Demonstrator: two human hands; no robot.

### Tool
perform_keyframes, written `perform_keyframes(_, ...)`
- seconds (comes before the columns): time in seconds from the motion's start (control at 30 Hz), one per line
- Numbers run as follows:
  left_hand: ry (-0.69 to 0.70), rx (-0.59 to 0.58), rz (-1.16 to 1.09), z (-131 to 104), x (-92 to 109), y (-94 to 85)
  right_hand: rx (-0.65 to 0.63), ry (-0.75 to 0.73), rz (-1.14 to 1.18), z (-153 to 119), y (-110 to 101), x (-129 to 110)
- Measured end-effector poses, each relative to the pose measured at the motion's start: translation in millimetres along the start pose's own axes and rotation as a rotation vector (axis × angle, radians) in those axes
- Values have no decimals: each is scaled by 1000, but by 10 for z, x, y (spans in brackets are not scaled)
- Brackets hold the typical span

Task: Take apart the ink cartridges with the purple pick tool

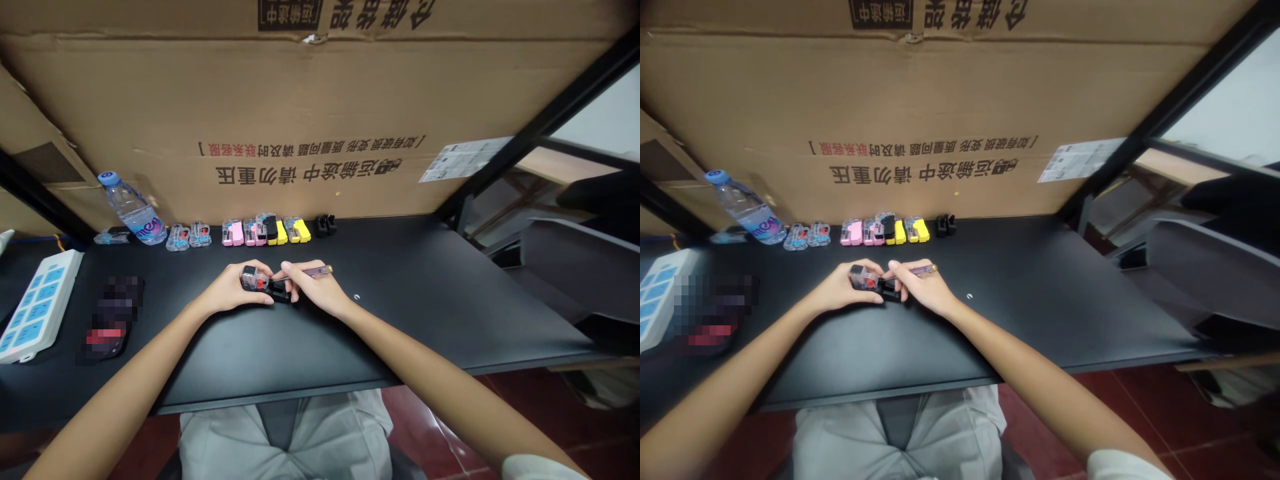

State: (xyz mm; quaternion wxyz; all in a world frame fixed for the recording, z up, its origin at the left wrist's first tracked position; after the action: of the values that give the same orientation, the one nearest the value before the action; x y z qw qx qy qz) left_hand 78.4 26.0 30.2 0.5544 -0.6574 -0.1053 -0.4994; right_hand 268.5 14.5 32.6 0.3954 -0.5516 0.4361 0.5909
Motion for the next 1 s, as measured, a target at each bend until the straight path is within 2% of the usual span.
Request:
perform_keyframes(0.3,-26,-10,-22,8,-20,-7,-82,19,39,2,-21,-10)
perform_keyframes(0.47,-51,5,-19,11,-46,-30,-109,-38,68,20,-11,-10)
perform_keyframes(0.73,-29,-5,-2,11,-40,-19,-31,-82,57,71,-23,56)
perform_keyframes(1.0,-28,-6,-17,13,-37,-11,73,-106,72,48,-96,-22)
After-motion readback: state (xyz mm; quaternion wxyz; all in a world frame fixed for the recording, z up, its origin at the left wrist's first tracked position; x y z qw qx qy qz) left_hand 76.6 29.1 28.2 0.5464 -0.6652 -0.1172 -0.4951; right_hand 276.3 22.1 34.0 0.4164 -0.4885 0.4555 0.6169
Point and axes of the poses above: each hand's wrist, its own z-axis towards the middle knuckle, its own y-axis out of the palm, x = y × z, the point moved 6 cm from there along z, towards the middle knuckle, and after that the axes turned 13 degrees about z, right-handed, at the moved point
